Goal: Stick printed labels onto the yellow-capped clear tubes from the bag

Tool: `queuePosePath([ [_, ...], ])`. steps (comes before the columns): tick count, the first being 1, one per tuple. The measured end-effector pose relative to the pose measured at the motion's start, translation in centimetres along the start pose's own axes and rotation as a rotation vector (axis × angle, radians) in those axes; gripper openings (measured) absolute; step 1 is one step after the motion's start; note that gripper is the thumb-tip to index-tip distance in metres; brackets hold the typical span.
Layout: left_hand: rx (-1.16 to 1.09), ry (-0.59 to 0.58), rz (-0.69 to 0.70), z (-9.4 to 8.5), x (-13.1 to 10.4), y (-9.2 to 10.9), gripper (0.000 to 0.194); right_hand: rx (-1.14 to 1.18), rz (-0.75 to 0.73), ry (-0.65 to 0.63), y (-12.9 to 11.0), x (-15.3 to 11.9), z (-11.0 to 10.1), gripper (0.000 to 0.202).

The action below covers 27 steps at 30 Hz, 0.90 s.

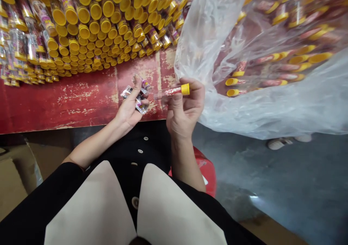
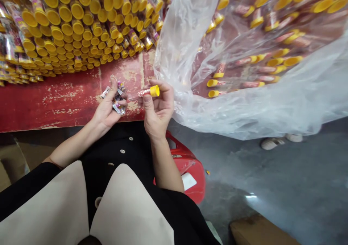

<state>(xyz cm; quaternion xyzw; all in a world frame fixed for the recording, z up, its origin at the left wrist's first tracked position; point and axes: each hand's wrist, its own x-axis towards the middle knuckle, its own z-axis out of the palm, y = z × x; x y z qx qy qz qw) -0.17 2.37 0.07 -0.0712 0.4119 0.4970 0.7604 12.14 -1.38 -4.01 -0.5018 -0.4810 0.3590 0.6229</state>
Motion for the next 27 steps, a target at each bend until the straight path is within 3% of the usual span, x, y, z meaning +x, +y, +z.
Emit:
queuePosePath([
  [9, 0.005, 0.070, -0.042, -0.3, -0.8, -0.9, 0.022, -0.004, -0.070, 0.189, -0.5, -1.3, 0.8, 0.029],
  [14, 0.008, 0.164, -0.002, -0.3, -0.6, -0.6, 0.023, 0.059, -0.055, 0.113, -1.6, -2.2, -0.2, 0.024],
  [18, 0.022, 0.146, 0.021, -0.4, -0.3, -0.4, 0.027, 0.140, -0.042, 0.166, -1.9, -2.3, -0.9, 0.023],
  [21, 0.049, 0.131, 0.043, -0.5, -0.3, -0.7, 0.023, 0.168, 0.004, 0.091, -1.7, -2.3, -0.9, 0.023],
  [27, 0.082, 0.119, 0.041, -0.8, -0.6, -1.1, 0.025, -0.049, -0.076, 0.142, -1.3, -2.6, -0.6, 0.026],
])
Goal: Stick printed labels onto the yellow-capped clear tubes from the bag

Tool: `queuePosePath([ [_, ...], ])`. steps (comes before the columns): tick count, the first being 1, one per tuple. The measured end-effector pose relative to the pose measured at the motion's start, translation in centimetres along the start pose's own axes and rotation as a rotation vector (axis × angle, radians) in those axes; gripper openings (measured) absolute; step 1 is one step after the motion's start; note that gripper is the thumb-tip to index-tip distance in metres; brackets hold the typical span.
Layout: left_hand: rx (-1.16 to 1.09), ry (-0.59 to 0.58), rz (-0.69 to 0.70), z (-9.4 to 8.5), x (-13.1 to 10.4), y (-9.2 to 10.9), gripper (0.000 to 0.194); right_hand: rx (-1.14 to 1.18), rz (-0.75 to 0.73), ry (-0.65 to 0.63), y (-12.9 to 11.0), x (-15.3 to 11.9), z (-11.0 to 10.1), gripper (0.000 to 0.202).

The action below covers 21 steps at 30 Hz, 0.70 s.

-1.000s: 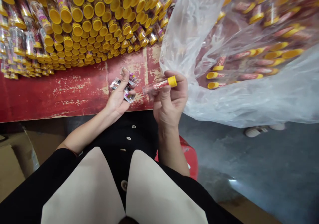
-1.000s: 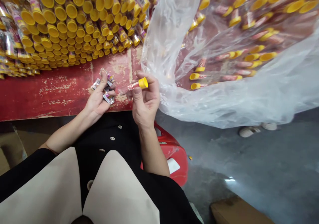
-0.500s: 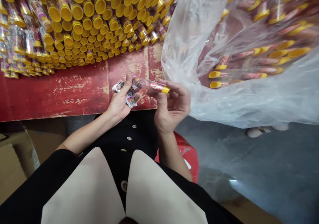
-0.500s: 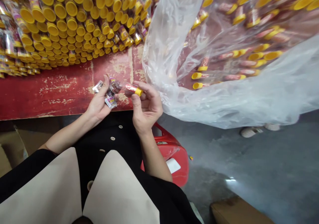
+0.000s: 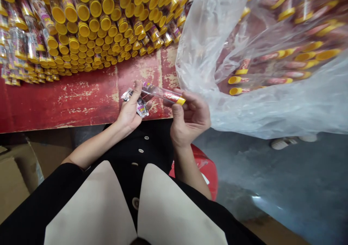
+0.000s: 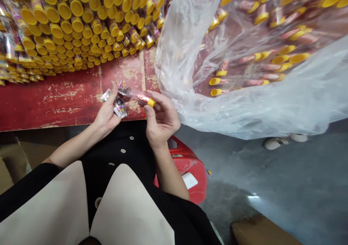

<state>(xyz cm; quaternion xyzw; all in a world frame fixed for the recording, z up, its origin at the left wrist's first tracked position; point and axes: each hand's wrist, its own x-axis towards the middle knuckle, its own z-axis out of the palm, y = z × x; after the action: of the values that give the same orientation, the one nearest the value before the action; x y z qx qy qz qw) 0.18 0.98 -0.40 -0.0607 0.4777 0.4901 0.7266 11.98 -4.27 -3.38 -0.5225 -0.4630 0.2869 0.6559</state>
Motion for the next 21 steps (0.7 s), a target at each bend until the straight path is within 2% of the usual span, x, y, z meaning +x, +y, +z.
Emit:
queuePosePath([
  [5, 0.076, -0.045, 0.135, -0.3, -0.5, -0.1, 0.032, -0.188, -0.048, -0.176, -0.6, -0.4, -0.9, 0.022],
  [9, 0.156, -0.093, 0.187, -0.9, -1.4, -0.5, 0.035, -0.199, -0.036, -0.249, -0.6, -0.3, -0.9, 0.038],
  [11, 0.177, -0.103, 0.195, -1.2, -1.9, -0.8, 0.037, -0.221, -0.074, -0.275, -0.4, -0.2, -0.3, 0.038],
  [15, 0.159, -0.125, 0.249, -1.9, -2.4, -0.9, 0.053, -0.184, -0.167, -0.188, 0.0, -0.1, 1.2, 0.028],
  [21, 0.169, -0.087, 0.256, -2.6, -2.5, 0.1, 0.064, -0.229, -0.117, -0.111, 0.1, -0.7, 2.7, 0.018],
])
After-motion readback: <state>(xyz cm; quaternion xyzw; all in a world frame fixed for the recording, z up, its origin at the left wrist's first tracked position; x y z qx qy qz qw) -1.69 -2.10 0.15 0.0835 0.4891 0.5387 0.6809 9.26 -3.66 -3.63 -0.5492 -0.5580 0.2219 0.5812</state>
